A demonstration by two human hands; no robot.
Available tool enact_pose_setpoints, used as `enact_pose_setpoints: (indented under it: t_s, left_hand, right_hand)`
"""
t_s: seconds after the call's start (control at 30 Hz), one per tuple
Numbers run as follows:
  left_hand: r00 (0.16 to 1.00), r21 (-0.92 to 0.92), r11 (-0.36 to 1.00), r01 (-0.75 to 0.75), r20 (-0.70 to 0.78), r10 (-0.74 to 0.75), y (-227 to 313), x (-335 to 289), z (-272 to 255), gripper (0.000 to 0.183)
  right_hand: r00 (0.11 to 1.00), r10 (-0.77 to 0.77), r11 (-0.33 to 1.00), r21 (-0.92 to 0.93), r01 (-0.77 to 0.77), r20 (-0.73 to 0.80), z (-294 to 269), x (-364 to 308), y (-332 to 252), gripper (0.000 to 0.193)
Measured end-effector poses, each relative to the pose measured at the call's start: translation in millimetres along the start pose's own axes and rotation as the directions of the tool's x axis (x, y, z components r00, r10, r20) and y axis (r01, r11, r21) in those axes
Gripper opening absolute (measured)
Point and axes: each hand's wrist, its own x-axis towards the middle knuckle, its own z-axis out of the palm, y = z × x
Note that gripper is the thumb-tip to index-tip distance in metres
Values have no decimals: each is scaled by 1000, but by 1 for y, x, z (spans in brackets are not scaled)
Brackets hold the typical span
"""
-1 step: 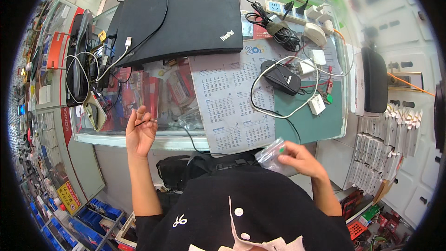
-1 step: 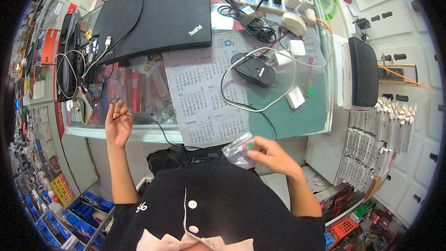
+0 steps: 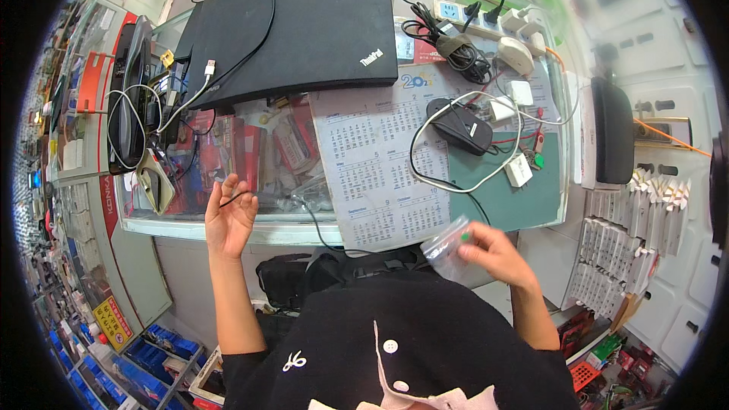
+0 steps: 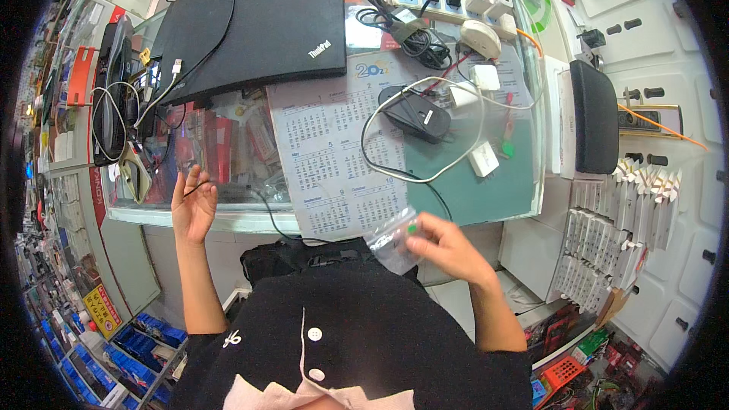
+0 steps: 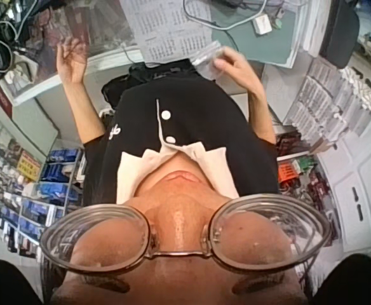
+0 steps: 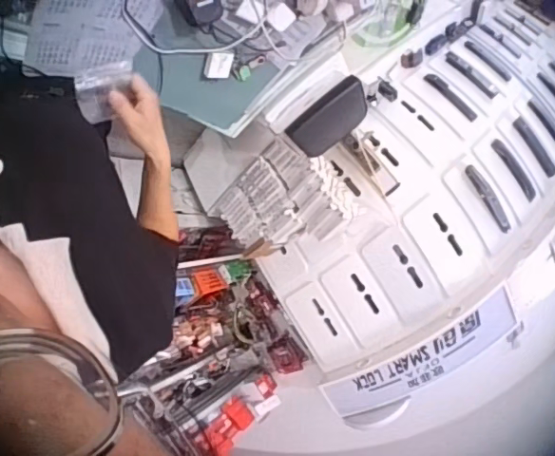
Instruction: The person organizes a cluttered electronics workspace by closing a laptop, moving a power bank, and coiling cables. They place items into a storage bin, retrieve a green folder, and handle small plastic bags and white power adapters. The person plugs and unplugs cables into a power strip and arranges items on the counter.
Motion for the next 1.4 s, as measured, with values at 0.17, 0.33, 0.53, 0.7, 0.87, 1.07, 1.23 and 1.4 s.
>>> enact_pose_setpoints:
  t_s: [0.17,0.33,0.53,0.7,0.87,1.07,1.23,1.4]
  left_hand:
    - [998,-16,999,-41,44,41,1,1,-10,32]
    - [983,243,963,-116,-108,146,10,-8,-27,31]
    - [964,249,963,-99,-214,154,12,-26,-50,30]
    - [980,379,921,-91,-132,152,16,-22,-50,29]
    - [976,518,852,-83,-128,174,43,-28,-49,26]
    - [939,523,810,-267,-50,342,112,-23,-70,24]
    - [889,483,795,-367,-70,453,161,-6,-94,31]
    - [872,392,848,-356,-187,453,151,-5,-74,35]
  right_hand:
    - [981,-184,980,-89,178,-67,32,79,-39,18]
    - [562,-798,465,-815,347,-216,49,121,-47,23]
    - [596,-746,255,-955,-154,-296,-23,98,-31,54]
    - [705,-643,229,-953,-197,-300,-48,122,-35,64]
    - [734,-593,587,-802,114,-330,-77,72,-73,61]
    - [551,-626,421,355,835,-553,-108,-30,-137,50]
    - [399,-865,34,759,650,-303,-107,-64,-179,69]
    - [479,-792,113,680,725,-379,-112,-47,-171,52]
